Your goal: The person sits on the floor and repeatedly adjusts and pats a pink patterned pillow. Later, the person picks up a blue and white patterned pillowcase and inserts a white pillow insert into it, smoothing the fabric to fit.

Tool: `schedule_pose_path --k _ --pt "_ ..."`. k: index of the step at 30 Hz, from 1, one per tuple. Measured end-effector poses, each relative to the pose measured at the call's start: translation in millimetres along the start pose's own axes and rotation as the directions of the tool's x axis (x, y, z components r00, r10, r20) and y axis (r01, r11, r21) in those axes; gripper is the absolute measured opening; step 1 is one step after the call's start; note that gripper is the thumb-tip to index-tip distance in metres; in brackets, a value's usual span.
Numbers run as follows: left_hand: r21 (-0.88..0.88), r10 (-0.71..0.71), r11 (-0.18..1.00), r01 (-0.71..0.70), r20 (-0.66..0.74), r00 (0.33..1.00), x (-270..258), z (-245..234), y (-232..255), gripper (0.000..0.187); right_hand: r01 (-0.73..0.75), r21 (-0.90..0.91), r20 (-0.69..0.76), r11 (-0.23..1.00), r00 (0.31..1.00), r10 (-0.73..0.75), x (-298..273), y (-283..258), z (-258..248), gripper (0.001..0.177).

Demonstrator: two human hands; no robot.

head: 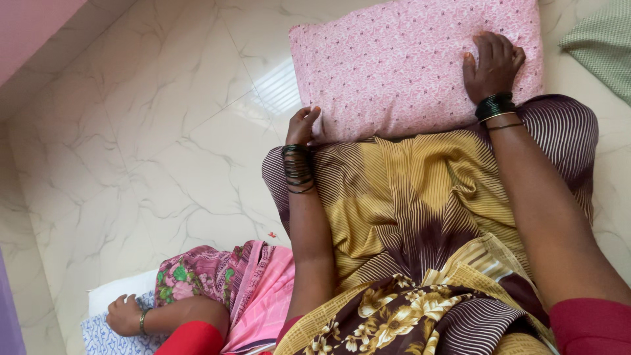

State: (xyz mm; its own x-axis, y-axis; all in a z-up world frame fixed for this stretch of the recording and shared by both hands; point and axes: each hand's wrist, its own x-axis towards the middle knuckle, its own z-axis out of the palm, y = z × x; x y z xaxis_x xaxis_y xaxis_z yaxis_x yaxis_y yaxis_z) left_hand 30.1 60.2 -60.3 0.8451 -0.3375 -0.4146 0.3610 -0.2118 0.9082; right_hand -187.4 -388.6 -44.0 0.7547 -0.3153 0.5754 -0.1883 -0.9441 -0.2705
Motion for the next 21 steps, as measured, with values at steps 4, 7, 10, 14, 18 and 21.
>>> schedule_pose_path --k 4,7,10,14,18,21 --pt "0.076 0.086 0.994 -0.081 -0.059 0.995 -4 -1 -10 0.03 -0.008 0.01 -0.001 1.0 1.0 0.008 -1 2 3 0.033" --pt "0.112 0.065 0.992 -0.054 -0.091 0.994 -11 1 -9 0.028 -0.006 0.007 -0.003 1.0 1.0 0.006 -3 8 9 0.03" --pt "0.107 -0.007 0.994 0.016 -0.077 0.997 -19 0 -6 0.028 -0.02 0.019 0.015 1.0 1.0 0.019 -5 13 14 0.029" --pt "0.115 -0.07 0.991 0.067 0.023 0.997 -20 -1 -9 0.038 -0.018 0.003 -0.004 1.0 1.0 0.018 -5 12 15 0.03" --pt "0.871 -0.062 0.477 0.114 -0.096 0.993 -43 15 15 0.056 -0.015 0.02 0.0 1.0 1.0 0.015 -5 12 12 0.029" --pt "0.96 -0.136 0.211 0.186 -0.16 0.978 -70 36 37 0.063 -0.008 0.014 -0.011 1.0 1.0 0.009 -4 10 11 0.029"
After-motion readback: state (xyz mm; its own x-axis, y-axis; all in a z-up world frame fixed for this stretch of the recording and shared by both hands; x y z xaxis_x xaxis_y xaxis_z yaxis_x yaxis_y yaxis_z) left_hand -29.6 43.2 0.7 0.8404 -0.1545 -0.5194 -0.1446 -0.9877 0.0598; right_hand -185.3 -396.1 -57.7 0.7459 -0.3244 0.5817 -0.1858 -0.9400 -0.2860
